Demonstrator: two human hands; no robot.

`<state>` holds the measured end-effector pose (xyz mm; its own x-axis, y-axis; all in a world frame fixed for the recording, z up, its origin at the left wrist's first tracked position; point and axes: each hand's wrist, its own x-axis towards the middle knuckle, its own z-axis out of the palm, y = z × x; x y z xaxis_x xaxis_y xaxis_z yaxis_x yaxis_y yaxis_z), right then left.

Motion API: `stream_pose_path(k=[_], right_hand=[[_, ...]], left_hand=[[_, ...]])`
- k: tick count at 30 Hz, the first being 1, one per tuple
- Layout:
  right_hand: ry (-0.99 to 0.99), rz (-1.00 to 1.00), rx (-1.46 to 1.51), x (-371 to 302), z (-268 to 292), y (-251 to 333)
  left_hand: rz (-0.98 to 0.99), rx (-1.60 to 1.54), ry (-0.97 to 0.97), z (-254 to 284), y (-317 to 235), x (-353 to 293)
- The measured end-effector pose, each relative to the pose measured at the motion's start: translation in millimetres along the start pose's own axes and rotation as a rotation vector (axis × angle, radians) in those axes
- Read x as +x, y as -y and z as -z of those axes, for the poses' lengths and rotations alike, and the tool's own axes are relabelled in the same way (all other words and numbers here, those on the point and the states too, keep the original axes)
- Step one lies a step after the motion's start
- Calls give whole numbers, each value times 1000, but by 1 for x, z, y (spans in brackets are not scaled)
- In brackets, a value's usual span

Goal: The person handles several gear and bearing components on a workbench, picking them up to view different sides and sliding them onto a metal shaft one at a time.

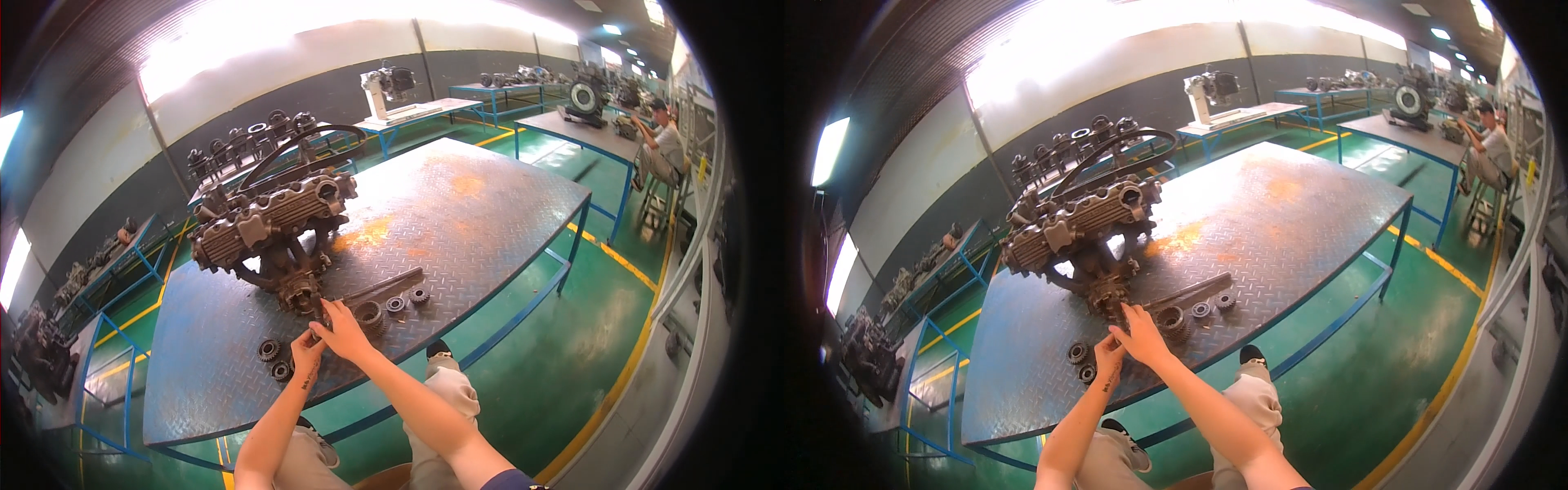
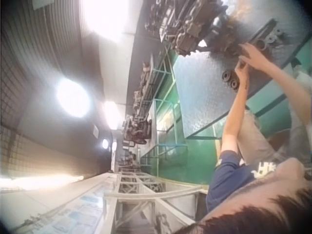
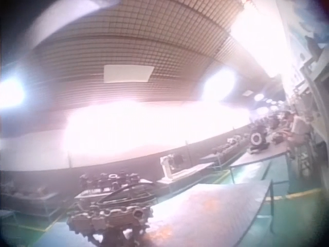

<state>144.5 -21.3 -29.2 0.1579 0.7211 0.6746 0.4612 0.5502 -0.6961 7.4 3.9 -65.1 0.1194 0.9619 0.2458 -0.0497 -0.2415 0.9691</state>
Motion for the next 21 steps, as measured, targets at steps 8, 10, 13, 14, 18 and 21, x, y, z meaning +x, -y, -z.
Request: stream_pose_path(k=[8, 10, 13, 14, 18, 21], right_hand=[[-17, -22, -54, 7, -6, -9], [7, -31, -95, 2, -2, -8], [7, 4, -122, -2, 3, -6], [9, 11, -128, 2, 5, -8], [-86, 56, -84, 6, 15, 1], [-278, 67, 2, 25, 22, -3]], left_hand=[[-59, 111, 198, 10, 8, 0], [-166, 550, 195, 11, 9, 2], [-275, 633, 204, 12, 4, -1], [-357, 690, 178, 11, -2, -3], [-421, 949, 269, 17, -34, -9], [-316, 1048, 260, 35, -20, -11]])
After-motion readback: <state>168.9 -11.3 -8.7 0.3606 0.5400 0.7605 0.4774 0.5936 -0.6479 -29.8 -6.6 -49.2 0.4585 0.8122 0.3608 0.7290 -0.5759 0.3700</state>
